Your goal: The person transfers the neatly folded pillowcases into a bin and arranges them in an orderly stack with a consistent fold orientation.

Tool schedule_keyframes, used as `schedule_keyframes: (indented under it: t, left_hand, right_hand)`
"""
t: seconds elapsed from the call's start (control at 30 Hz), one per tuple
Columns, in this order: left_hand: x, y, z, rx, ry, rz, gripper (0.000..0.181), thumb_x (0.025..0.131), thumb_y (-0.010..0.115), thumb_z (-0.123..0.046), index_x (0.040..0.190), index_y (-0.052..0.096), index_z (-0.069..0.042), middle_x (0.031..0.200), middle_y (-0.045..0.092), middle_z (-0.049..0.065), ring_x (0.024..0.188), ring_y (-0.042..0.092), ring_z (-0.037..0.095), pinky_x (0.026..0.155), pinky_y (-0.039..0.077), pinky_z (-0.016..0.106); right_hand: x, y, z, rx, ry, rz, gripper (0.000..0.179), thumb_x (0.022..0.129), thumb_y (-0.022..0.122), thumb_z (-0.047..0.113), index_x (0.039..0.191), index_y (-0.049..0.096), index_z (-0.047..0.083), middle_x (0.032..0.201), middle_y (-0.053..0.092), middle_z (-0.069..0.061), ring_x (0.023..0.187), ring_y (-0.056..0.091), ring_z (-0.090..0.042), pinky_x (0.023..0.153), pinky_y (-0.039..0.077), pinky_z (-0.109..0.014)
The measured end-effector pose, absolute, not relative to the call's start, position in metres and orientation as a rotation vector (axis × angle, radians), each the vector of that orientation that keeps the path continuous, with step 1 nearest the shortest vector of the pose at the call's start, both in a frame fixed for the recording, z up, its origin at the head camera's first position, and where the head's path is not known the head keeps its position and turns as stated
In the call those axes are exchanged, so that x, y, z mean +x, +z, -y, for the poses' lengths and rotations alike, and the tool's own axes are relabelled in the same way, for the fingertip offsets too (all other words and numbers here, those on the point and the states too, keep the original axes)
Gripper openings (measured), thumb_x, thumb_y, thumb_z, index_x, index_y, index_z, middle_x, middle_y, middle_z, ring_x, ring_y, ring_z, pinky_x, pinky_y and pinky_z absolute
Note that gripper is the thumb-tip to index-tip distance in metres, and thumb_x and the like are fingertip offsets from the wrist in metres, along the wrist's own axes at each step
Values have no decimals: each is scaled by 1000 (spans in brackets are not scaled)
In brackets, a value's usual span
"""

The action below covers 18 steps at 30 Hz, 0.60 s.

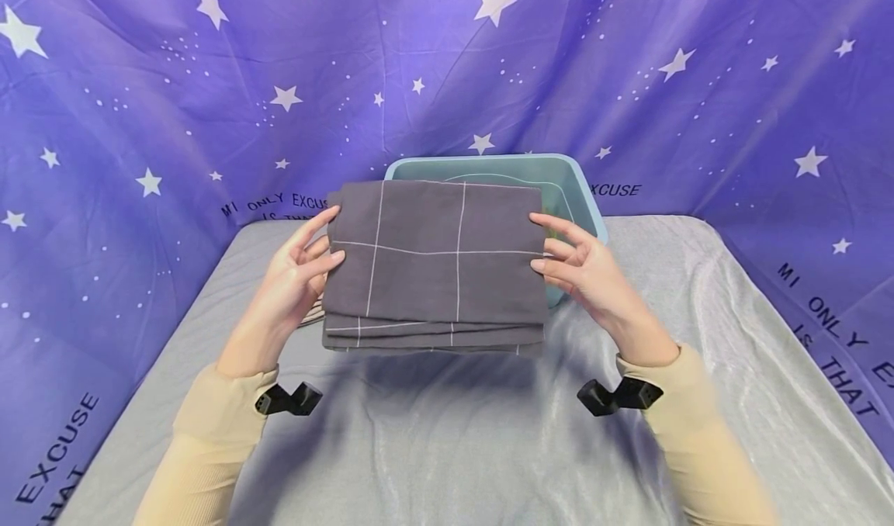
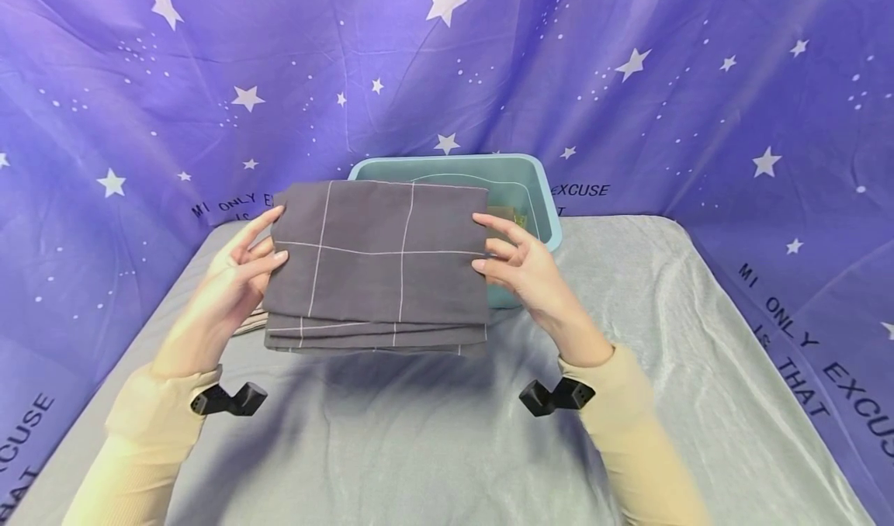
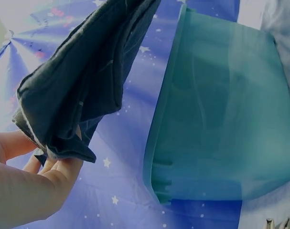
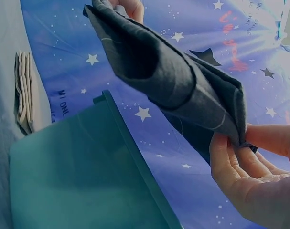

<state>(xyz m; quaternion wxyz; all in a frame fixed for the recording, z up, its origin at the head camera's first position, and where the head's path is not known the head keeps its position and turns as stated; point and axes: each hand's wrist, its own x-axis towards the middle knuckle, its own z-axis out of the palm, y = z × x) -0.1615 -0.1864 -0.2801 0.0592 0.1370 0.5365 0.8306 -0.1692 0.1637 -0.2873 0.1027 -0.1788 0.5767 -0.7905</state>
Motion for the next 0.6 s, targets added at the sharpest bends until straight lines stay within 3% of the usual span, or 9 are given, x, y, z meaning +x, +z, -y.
schedule_keyframes:
  t: [0.6]
  left_hand:
    - [-189, -263, 159, 327, 2516, -1590, 59, 84, 45, 14, 135, 36, -13, 100, 56, 6, 74, 56, 12, 61, 49, 22]
  right_hand:
    - [-187, -262, -186, -385, -2363, -1692, 55, 79, 55, -13, 128, 46, 12, 65, 32, 7, 56, 47, -4, 53, 43, -16]
